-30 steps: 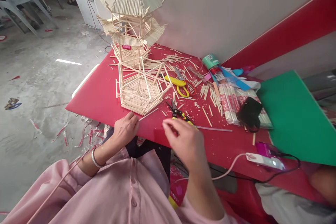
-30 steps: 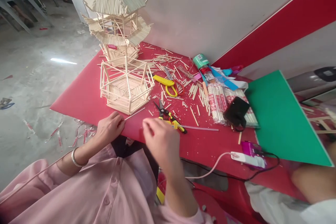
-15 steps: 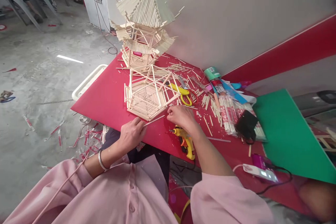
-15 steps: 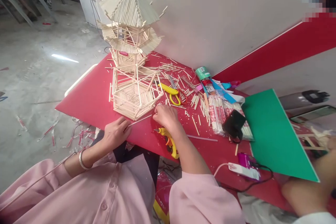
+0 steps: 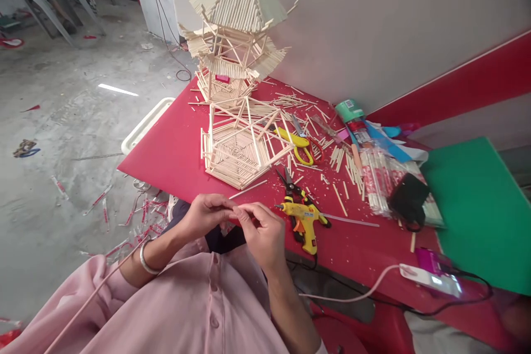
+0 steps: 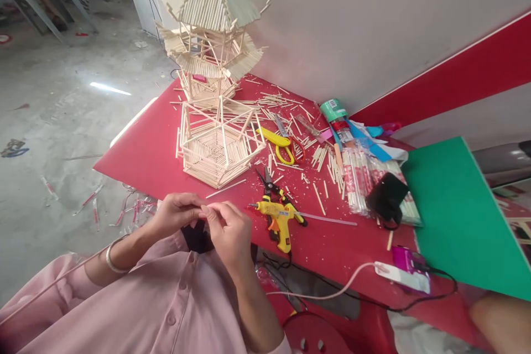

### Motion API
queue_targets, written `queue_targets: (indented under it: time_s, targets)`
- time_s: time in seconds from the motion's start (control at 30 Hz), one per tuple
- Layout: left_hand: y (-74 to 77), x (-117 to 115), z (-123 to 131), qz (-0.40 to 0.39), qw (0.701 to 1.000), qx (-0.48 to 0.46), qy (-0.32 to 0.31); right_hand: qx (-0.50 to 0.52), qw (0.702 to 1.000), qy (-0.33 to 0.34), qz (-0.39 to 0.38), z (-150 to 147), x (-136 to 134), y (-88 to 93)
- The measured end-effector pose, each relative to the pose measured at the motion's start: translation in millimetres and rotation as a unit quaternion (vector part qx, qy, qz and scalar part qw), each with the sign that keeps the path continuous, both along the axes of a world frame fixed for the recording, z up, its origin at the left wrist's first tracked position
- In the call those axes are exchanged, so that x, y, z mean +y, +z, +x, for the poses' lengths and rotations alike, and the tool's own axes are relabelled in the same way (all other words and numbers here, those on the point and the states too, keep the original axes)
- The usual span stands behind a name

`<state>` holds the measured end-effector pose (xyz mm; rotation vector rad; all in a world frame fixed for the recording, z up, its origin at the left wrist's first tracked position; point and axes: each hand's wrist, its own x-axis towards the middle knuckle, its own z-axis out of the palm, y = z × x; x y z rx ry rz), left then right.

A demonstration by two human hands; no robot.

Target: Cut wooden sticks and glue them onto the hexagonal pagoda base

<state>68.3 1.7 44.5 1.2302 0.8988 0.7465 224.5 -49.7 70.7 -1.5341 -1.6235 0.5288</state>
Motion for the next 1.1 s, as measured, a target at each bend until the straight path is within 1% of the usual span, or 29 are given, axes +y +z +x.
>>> queue_targets:
  time_s: [0.07, 0.13, 0.17, 0.2, 0.23, 0.27, 0.33, 0.37, 0.4, 0.47, 0.53, 0.6, 0.67, 0.73, 0.9, 1.0, 1.1]
  targets:
    - [0.5, -1, -1, 0.063, 0.997, 0.027, 0.031, -0.003, 0.999, -0.022, 0.035, -6, 0, -6.6]
    - [1.4, -3, 1, 0.128, 0.988, 0.049, 0.072, -0.026, 0.996, -0.037, 0.071, -10, 1, -11.3]
    - [1.8, -4, 2, 0.144, 0.984, 0.056, 0.094, -0.040, 0.994, -0.044, 0.089, -11, 1, -13.3]
    - [1.8, -5, 3, 0.141, 0.982, 0.060, 0.110, -0.052, 0.992, -0.050, 0.108, -12, 2, -15.4]
    - [1.7, -5, 4, 0.117, 0.984, 0.059, 0.118, -0.063, 0.988, -0.057, 0.127, -13, 2, -17.5]
    - [1.3, -4, 5, 0.074, 0.989, 0.055, 0.119, -0.075, 0.985, -0.063, 0.144, -14, 2, -19.8]
    - [0.3, -2, 6, -0.047, 0.992, 0.028, 0.111, -0.101, 0.977, -0.071, 0.173, -16, 3, -24.8]
    - [-0.1, -1, 5, -0.111, 0.988, 0.008, 0.106, -0.114, 0.974, -0.071, 0.184, -16, 3, -27.4]
    - [-0.2, 1, 4, -0.168, 0.981, -0.015, 0.099, -0.124, 0.971, -0.069, 0.193, -17, 3, -29.9]
    - [0.2, 4, 1, -0.253, 0.962, -0.061, 0.081, -0.135, 0.968, -0.058, 0.206, -19, 4, -34.6]
    - [1.1, 7, -1, -0.314, 0.941, -0.104, 0.067, -0.135, 0.966, -0.048, 0.215, -20, 4, -38.0]
    - [2.2, 8, -2, -0.365, 0.917, -0.145, 0.071, -0.138, 0.965, -0.050, 0.219, -21, 6, -40.0]
    - [3.0, 10, -1, -0.405, 0.894, -0.175, 0.072, -0.146, 0.961, -0.064, 0.224, -22, 7, -40.6]
    - [3.5, 12, 1, -0.431, 0.880, -0.188, 0.064, -0.158, 0.958, -0.080, 0.227, -22, 8, -40.6]
    - [4.8, 24, 10, -0.475, 0.857, -0.192, 0.055, -0.164, 0.956, -0.096, 0.225, -23, 7, -41.0]
    - [6.8, 32, 15, -0.495, 0.845, -0.191, 0.061, -0.147, 0.961, -0.083, 0.217, -22, 0, -40.6]
    - [8.8, 38, 18, -0.507, 0.839, -0.188, 0.065, -0.153, 0.963, -0.073, 0.207, -14, -10, -37.8]
